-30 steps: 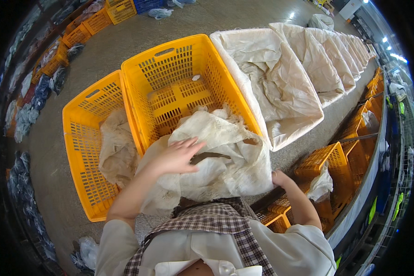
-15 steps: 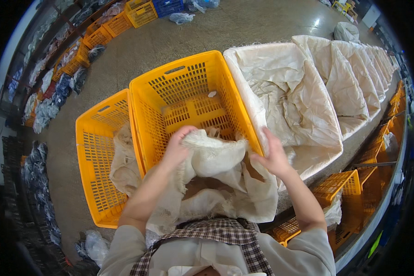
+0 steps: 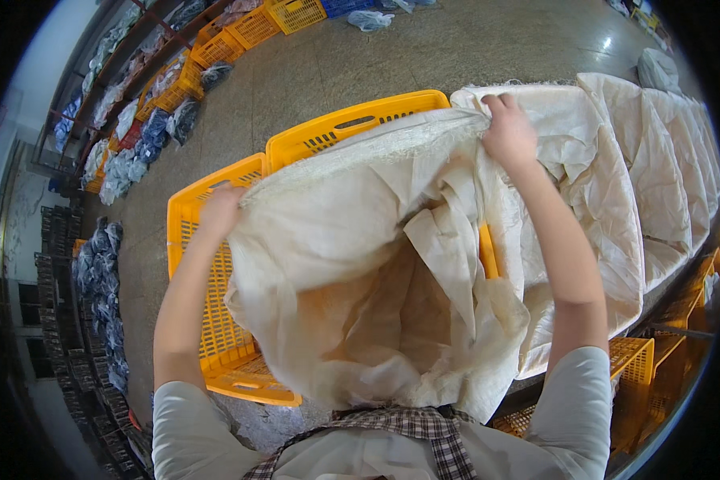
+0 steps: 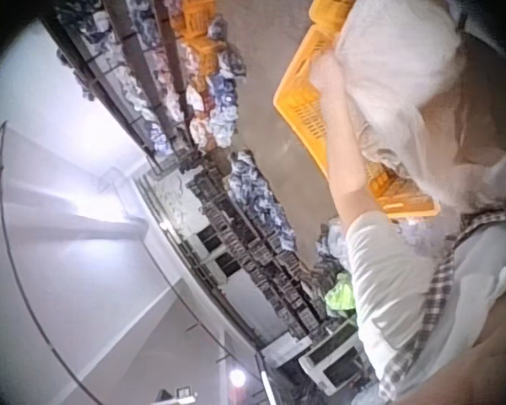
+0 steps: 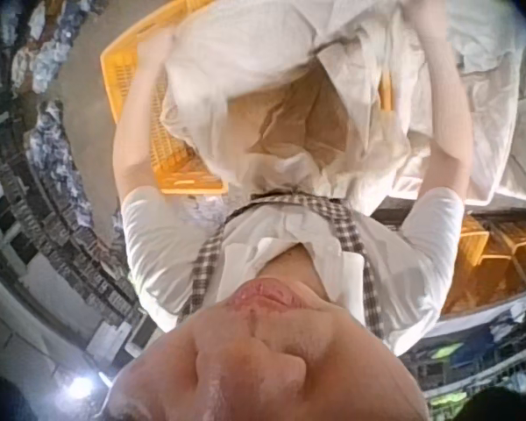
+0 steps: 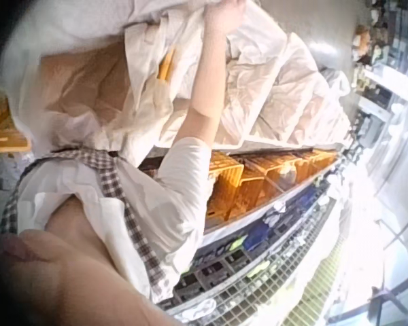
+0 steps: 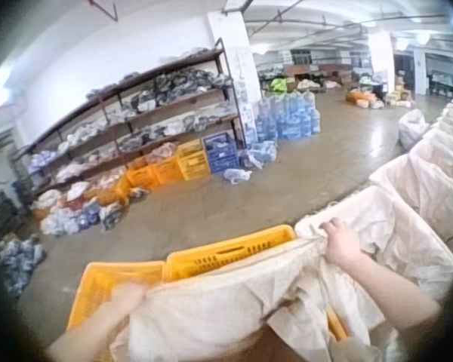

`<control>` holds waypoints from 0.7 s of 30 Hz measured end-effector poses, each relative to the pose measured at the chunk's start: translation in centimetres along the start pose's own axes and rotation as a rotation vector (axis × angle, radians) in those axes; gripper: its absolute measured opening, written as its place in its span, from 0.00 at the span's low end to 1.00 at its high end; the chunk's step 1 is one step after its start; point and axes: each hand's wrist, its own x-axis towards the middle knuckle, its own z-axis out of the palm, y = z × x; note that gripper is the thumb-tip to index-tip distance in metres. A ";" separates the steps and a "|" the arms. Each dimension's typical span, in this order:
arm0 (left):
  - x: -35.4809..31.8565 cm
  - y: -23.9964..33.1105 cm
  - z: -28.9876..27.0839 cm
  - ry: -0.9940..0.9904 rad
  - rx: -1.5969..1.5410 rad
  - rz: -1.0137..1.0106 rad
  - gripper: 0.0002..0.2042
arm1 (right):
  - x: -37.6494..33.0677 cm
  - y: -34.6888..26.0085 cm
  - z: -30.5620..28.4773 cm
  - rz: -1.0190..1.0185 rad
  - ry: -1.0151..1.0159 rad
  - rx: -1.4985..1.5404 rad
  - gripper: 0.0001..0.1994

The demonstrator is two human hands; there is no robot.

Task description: The person repeatedly picks up white cloth bundles from yellow plastic baskets, places them into large white sacks, and arranges the sacks in a row. The person handles the cloth and sacks by hand, moving between baskets and sacks to continue the packing process.

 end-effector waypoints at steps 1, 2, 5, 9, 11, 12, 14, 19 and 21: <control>0.5 -2.0 1.0 -0.065 0.023 -0.084 0.10 | 0.6 -0.1 -0.2 -0.058 -0.041 -0.138 0.22; 1.2 -3.8 1.7 -0.111 0.031 -0.142 0.10 | 1.2 -0.3 -0.3 -0.158 -0.013 -0.276 0.22; 2.7 -7.6 2.7 -0.113 0.070 -0.238 0.09 | 2.7 -0.7 -0.6 -0.047 -0.411 -0.549 0.14; 6.0 -10.1 3.5 -0.221 -0.544 -0.560 0.10 | 9.2 0.3 -2.6 0.263 -0.662 -0.256 0.19; 8.3 -11.1 4.3 -0.105 -0.761 -0.634 0.10 | 13.5 0.8 -3.3 0.397 -0.515 0.311 0.21; 9.6 -11.3 5.1 -0.029 -1.081 -0.674 0.10 | 15.5 0.8 -3.3 0.416 -0.539 0.758 0.16; 12.6 -11.1 6.7 0.120 -1.758 -0.800 0.11 | 18.0 -0.6 -0.3 0.629 -0.177 1.325 0.08; 17.6 -7.0 9.6 0.634 -1.895 -0.504 0.25 | 20.4 -2.8 8.2 0.168 0.229 0.771 0.26; 17.2 -4.0 10.9 0.524 -1.498 -0.428 0.29 | 19.3 -2.8 12.4 0.111 0.235 0.827 0.33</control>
